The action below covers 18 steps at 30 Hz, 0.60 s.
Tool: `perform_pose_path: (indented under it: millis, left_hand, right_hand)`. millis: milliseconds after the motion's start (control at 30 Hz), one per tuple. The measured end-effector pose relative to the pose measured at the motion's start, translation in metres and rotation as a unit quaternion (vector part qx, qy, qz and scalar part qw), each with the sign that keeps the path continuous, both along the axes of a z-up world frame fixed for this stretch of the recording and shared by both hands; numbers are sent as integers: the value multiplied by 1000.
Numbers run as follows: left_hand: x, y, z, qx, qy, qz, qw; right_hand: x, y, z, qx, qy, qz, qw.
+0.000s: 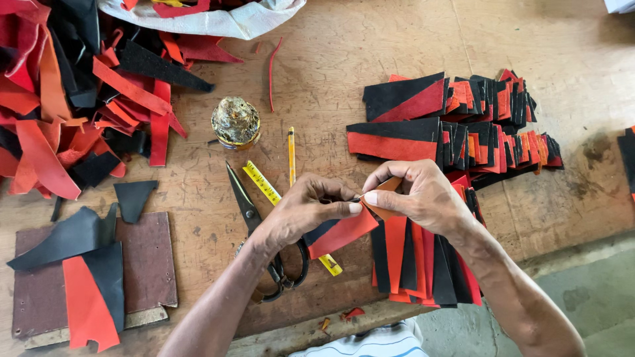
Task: The person repeatedly picks up small red and black leather pieces from a pile on a wooden table, folds each piece in half, and places it into a growing stack. The person handles the pieces one at a time throughout the clip.
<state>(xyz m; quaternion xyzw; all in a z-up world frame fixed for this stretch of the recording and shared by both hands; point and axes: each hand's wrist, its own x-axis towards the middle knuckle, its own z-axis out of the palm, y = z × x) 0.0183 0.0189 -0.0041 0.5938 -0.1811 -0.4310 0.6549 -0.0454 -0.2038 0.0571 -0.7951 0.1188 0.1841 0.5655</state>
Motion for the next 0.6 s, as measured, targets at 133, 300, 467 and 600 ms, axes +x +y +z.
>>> perform_pose_path:
  millis: [133, 300, 467, 600]
  left_hand:
    - [1, -3, -3, -1, 16, 12, 1000]
    - [1, -3, -7, -12, 26, 15, 999]
    - [1, -2, -8, -17, 30, 6, 999]
    - [2, -3, -8, -24, 33, 8, 999]
  right_hand:
    - [-3, 4, 1, -3, -32, 9, 999]
    - [-6, 8, 1, -14, -39, 2, 999]
    - [-7, 7, 1, -2, -43, 4, 999]
    - [-9, 8, -1, 6, -46, -8, 999]
